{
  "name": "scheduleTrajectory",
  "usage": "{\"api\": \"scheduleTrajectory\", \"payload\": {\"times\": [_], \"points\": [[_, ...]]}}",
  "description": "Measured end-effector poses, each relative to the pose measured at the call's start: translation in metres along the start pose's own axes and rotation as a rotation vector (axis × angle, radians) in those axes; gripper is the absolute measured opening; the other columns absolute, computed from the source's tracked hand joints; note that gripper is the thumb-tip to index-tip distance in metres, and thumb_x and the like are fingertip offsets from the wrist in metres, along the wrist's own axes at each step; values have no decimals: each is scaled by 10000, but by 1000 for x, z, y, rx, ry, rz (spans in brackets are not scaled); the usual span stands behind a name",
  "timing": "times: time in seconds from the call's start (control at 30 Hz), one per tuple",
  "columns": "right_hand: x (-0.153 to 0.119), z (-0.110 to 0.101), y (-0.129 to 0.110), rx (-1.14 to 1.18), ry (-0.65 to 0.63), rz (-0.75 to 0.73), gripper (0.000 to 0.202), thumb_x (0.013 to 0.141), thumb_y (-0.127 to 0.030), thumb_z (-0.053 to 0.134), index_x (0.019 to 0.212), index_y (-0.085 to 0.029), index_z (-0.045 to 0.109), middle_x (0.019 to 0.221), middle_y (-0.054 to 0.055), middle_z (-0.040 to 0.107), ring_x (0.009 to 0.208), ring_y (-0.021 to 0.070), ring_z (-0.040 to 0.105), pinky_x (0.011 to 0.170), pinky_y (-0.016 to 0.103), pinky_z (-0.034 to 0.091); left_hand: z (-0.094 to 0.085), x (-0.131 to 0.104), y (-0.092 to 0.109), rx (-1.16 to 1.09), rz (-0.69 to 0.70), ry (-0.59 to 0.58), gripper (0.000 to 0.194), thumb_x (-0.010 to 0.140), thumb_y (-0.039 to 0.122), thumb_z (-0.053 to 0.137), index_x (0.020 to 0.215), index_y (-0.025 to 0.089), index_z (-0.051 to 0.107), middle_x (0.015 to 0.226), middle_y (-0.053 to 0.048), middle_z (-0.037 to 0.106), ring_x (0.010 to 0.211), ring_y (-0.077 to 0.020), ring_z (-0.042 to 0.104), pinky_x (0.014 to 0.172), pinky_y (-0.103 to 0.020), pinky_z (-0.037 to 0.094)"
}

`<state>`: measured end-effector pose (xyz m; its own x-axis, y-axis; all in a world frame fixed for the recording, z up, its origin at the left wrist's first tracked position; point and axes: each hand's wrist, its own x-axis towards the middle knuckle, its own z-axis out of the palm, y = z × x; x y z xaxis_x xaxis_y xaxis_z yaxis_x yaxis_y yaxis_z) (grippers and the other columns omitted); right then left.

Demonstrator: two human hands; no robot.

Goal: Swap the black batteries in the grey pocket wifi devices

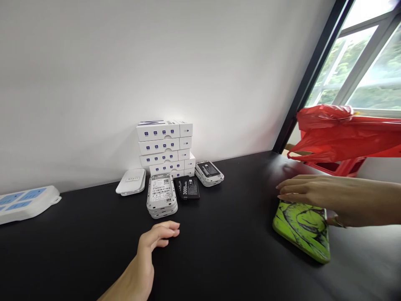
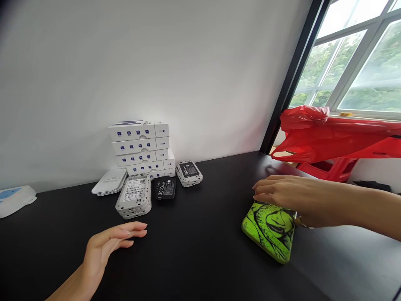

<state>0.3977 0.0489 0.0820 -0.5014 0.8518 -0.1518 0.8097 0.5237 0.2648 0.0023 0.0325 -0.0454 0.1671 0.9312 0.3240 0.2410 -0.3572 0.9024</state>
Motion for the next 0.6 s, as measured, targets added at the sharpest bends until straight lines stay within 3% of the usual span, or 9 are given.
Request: {"api": "scheduleTrajectory", "payload": {"times": [0.1, 0.37, 0.5, 0.6], "points": [[0, -7, -3, -33, -122, 13, 817, 520, 115, 565, 1278, -179, 643, 1331, 73, 613, 1293, 260, 510, 1054, 310, 475, -2, 0, -1, 24, -3, -21, 336, 950, 536, 430, 992, 251, 604, 1158, -100, 697, 1050, -308, 686, 892, -457, 551], [-1, 2, 3, 130, -23, 66, 811, 479, 55, 566, 1204, -284, 694, 1280, 39, 652, 1282, 273, 516, 1105, 399, 389, -7, 1, -3, 27, 15, -82, 248, 951, 469, 437, 1008, 274, 580, 1180, -72, 681, 1084, -307, 677, 913, -463, 555], [-5, 13, 9, 153, 51, 53, 887, 452, 98, 531, 1224, -314, 676, 1299, 15, 640, 1305, 236, 494, 1150, 358, 301, -9, 1, -5, 54, 32, -127, 222, 928, 450, 466, 1049, 294, 568, 1211, -49, 662, 1118, -313, 660, 930, -463, 552], [-6, 19, 11, 147, 81, 54, 923, 435, 126, 518, 1230, -319, 668, 1299, 0, 642, 1314, 211, 483, 1138, 320, 310, -10, 2, -6, 64, 24, -135, 216, 934, 433, 459, 1050, 294, 576, 1215, -43, 658, 1125, -310, 658, 936, -462, 555]]}}
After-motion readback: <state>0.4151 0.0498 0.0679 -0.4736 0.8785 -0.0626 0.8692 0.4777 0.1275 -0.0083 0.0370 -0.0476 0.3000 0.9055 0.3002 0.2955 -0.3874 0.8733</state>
